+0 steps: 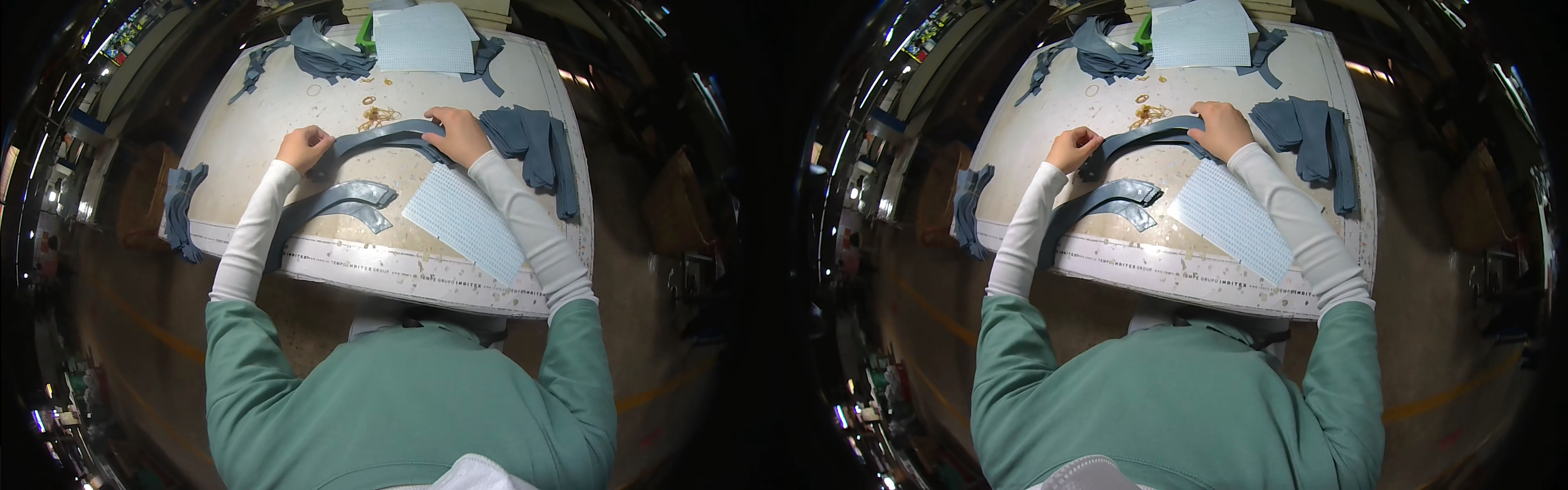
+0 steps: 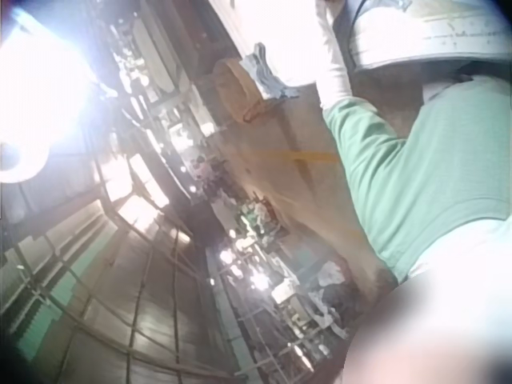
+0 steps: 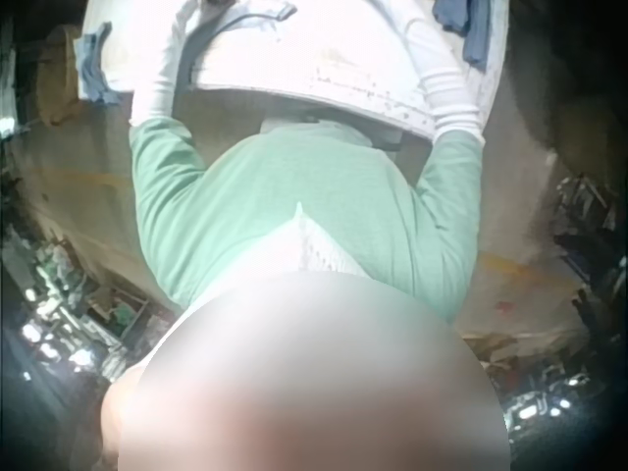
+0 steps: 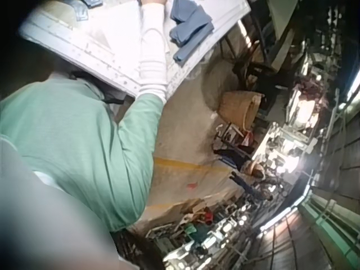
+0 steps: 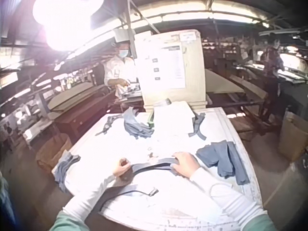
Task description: The person repeatedly picks a blue fabric piece and a white grid sheet, places the sheet on the fabric, folds the fabric over it, and secures the assembly with a rubber band. The person stacks completed units on the table.
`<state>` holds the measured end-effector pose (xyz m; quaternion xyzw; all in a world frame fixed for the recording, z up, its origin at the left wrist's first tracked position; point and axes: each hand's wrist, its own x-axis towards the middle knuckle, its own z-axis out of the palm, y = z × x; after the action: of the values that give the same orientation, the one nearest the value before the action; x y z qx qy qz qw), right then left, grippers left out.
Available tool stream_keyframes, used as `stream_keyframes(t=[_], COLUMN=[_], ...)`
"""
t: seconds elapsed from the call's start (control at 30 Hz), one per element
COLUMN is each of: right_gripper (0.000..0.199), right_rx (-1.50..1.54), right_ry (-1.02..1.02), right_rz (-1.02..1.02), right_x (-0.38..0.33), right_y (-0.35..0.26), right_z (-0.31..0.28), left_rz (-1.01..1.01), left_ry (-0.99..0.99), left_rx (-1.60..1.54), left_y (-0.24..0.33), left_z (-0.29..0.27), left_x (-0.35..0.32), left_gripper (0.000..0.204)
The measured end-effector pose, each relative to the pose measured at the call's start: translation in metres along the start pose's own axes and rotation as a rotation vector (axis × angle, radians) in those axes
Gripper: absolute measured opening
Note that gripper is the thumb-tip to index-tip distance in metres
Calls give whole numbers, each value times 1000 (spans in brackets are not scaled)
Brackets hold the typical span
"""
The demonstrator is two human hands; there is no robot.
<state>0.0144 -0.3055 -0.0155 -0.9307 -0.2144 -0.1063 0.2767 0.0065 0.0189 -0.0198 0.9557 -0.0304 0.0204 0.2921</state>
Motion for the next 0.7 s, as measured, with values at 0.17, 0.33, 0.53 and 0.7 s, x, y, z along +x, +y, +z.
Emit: stream_keyframes(t=[0.17, 0.33, 0.53, 0.7], right_gripper=[37, 35, 37, 49], right_rx=[-29, -119, -81, -94], right_ry=[-76, -34, -30, -88], right_rz=[107, 14, 3, -80], right_x=[-15, -23, -9, -6], right_y=[-1, -5, -14, -14], right_z=[3, 9, 14, 28], left_rz=[47, 128, -173, -2], left_ry=[55, -8, -159, -91], left_rx=[75, 188, -223, 123], left_y=[11, 11, -13, -10], left_z=[11, 16, -11, -3], left_x=[-15, -16, 10, -6], left_gripper=[33, 33, 23, 38])
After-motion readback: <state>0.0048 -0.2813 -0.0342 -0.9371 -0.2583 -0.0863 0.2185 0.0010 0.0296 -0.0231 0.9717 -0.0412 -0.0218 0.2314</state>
